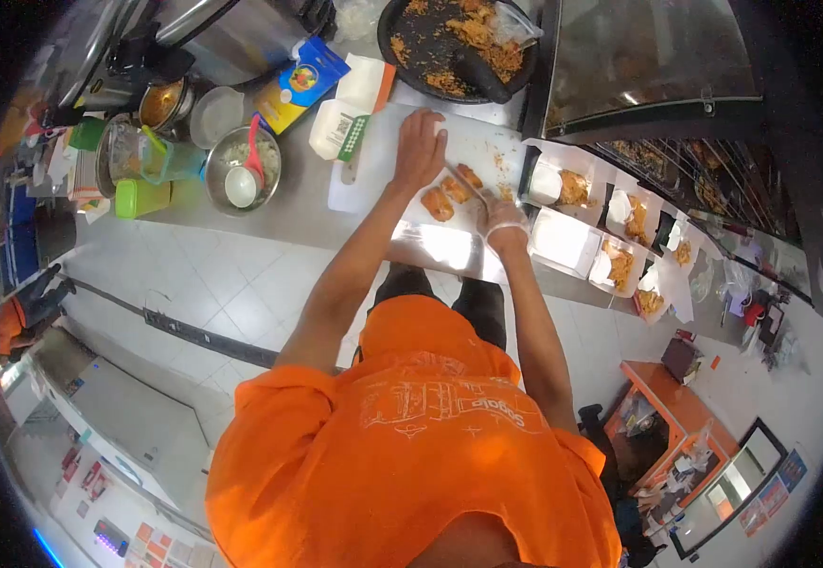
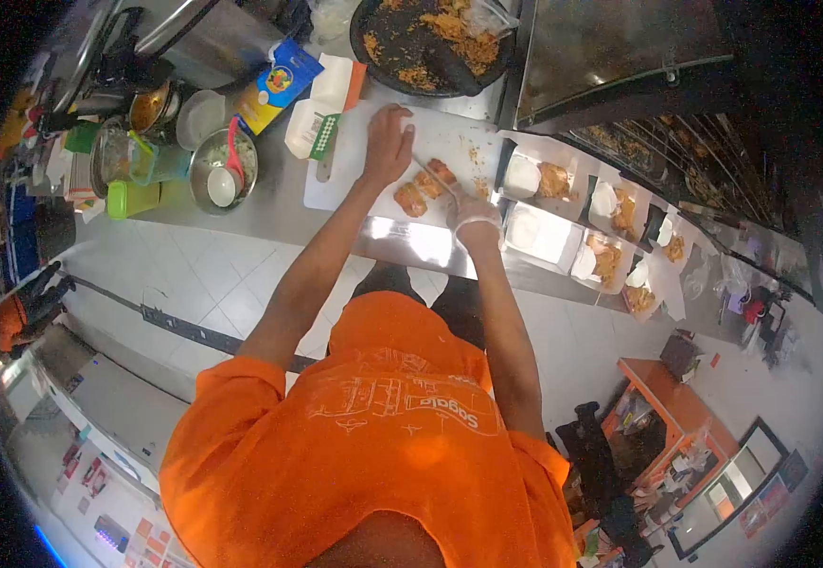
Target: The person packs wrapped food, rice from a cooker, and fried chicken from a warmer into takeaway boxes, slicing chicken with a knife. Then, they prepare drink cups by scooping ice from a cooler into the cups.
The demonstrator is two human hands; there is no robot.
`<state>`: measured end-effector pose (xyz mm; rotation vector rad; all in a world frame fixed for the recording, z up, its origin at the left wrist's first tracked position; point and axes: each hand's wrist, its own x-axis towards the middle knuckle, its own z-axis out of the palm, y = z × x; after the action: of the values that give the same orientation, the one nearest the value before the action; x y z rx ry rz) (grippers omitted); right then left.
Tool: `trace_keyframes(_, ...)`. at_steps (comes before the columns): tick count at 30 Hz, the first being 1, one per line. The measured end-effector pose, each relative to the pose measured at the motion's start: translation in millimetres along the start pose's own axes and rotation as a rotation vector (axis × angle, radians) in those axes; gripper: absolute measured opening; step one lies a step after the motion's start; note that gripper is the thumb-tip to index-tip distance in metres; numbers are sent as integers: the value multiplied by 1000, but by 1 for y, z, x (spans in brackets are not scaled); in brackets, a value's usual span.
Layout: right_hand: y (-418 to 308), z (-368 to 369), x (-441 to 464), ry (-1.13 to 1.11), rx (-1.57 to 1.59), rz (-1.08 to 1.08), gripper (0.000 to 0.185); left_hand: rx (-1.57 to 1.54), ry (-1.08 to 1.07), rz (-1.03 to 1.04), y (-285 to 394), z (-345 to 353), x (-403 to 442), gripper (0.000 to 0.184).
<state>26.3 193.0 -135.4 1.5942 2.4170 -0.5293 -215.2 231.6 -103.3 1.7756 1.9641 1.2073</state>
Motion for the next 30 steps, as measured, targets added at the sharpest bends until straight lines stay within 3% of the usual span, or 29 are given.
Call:
trace_keyframes(3, 7, -14, 34, 164, -75, -90, 44, -81, 264, 11, 28, -43, -4, 28)
trace_keyframes(5, -17, -82, 55, -114, 93, 84, 50, -144, 262, -19, 29, -64, -25, 28)
trace_keyframes(8, -28, -54, 58, 342, -174, -5, 55, -163, 238, -145, 30, -101, -70, 27)
trace_keyframes(9, -29, -37, 48, 524, -319, -309, 60, -185, 222, -202, 35, -116, -88, 29)
trace_keyframes(12, -78, -69, 25, 56, -72, -253, 59, -121, 207, -244, 28, -141, -149, 31)
trace_keyframes(13, -69, -13, 49, -347, 345, -243, 52, -125, 189, -292, 24, -145, -170, 31)
trace_keyframes(16, -115, -58, 19, -234, -57, -187, 44, -86, 156, -416, 24, -158, -214, 32)
trace_keyframes(20, -108, 26, 30, -144, 41, -72, 44, -96, 111, -454, 26, -161, -244, 32)
trace_keyframes(24, -62, 45, 22, -90, 241, -98, 45, -87, 131, -469, 41, -157, -242, 30)
trace_keyframes(27, 1, -42, -39, -30, 209, -32, 43, -96, 144, -493, 55, -146, -238, 30)
trace_keyframes(30, 106, -58, -85, 134, 146, 98, 37, -102, 159, -478, 81, -124, -231, 27)
